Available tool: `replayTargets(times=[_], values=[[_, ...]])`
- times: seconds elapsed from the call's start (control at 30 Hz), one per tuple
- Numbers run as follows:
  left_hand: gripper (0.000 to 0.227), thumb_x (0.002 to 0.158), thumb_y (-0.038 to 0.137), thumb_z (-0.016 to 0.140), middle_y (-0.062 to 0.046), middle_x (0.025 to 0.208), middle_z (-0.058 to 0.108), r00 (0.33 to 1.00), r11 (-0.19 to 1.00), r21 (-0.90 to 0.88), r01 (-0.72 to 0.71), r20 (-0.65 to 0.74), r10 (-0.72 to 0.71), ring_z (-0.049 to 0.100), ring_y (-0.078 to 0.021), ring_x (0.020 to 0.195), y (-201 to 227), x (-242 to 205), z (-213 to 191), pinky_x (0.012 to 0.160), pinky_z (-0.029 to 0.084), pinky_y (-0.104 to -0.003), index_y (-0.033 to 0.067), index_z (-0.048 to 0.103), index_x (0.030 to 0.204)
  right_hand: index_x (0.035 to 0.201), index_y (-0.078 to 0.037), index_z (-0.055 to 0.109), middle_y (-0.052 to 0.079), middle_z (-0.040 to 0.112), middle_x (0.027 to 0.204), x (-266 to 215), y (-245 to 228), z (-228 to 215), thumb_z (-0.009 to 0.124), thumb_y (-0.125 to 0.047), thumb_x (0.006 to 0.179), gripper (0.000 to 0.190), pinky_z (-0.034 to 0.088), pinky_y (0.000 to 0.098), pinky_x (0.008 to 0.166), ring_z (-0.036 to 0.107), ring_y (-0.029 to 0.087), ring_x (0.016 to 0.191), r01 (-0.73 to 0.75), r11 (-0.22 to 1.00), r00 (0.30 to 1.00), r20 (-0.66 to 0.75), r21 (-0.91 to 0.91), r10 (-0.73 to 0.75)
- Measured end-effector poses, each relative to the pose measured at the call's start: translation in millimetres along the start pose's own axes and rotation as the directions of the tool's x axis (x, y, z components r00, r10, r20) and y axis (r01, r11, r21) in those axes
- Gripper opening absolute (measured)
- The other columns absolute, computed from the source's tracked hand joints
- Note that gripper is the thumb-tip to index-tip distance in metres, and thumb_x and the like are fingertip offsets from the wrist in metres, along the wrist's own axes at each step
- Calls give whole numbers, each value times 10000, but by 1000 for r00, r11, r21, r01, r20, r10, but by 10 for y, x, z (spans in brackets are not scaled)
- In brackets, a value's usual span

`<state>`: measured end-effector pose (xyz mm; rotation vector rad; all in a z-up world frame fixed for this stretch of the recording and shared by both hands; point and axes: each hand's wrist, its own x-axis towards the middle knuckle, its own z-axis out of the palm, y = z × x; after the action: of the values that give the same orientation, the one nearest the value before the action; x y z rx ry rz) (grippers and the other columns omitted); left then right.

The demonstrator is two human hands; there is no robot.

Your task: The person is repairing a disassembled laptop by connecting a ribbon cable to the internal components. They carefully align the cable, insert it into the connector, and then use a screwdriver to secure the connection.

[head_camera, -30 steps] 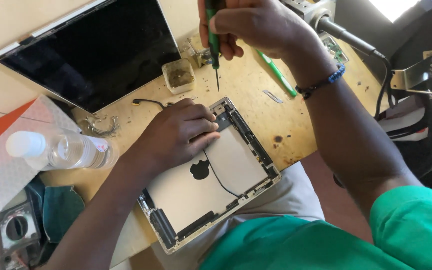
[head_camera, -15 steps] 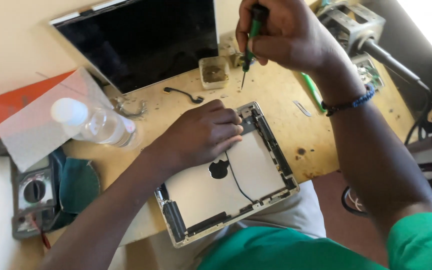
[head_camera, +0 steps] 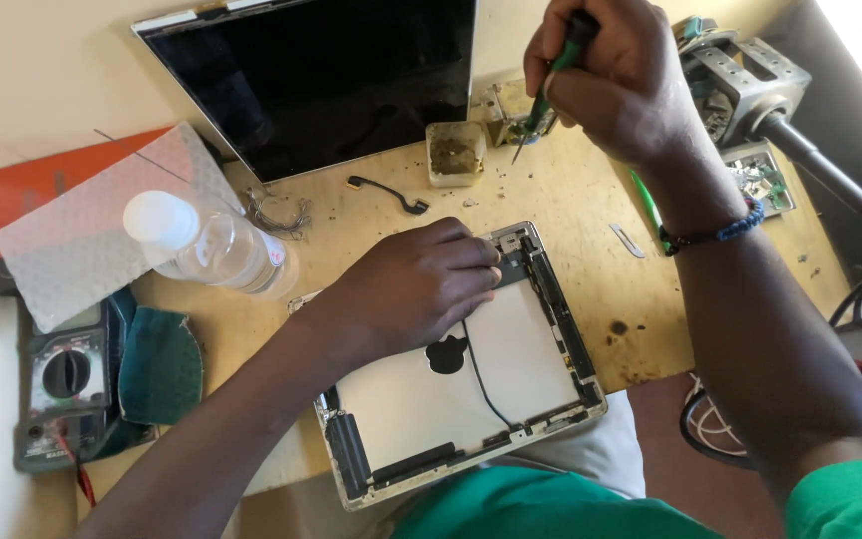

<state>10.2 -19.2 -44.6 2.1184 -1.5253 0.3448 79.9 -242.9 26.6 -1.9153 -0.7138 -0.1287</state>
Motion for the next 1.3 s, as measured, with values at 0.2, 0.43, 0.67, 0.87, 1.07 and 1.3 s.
replayTargets(times=[0.2,0.43,0.67,0.87,1.07,1.3], values=[[164,930,199,679,-45,1071,702,999,999,-34,31,-24,-32,573,-245,944,-43,-33,45,747,505,-321,85,772,1001,918,-4,422,145,581,798,-16,44,49,425,67,711,219,367,242,505,427,125,540,-84,995,996,-19,57,86],[189,937,201,666,-55,1083,685,1000,998,-46,30,10,-29,556,-256,919,-30,-10,8,707,493,-334,55,761,1011,939,-3,415,168,587,826,-35,101,37,431,86,742,217,377,238,506,429,129,538,-90,991,996,-7,94,91],[153,930,190,660,-97,1125,606,991,984,-120,130,37,-126,575,-268,938,28,35,-16,681,509,-379,51,718,959,874,-78,407,161,597,825,-39,79,-2,433,67,679,244,344,195,454,432,127,521,-170,933,969,-118,317,217],[252,942,204,639,-95,941,484,970,932,-298,207,-61,-235,487,-256,809,28,57,37,644,428,-370,-16,644,819,849,-103,396,198,573,818,-39,139,-87,416,18,619,260,341,216,433,406,162,529,-207,850,972,7,484,234],[160,906,160,696,-65,902,497,950,902,-362,235,-110,-292,505,-232,808,33,83,13,715,424,-345,15,690,839,860,-105,410,192,579,804,-40,201,-83,447,21,651,247,330,198,403,429,143,515,-196,840,980,81,506,180],[162,894,180,684,-63,923,591,839,773,-465,431,-107,-533,572,-151,790,93,166,-180,653,482,-256,33,713,955,871,-109,414,204,581,812,-46,199,-76,455,2,632,267,348,202,401,424,149,503,-168,821,986,80,545,149]])
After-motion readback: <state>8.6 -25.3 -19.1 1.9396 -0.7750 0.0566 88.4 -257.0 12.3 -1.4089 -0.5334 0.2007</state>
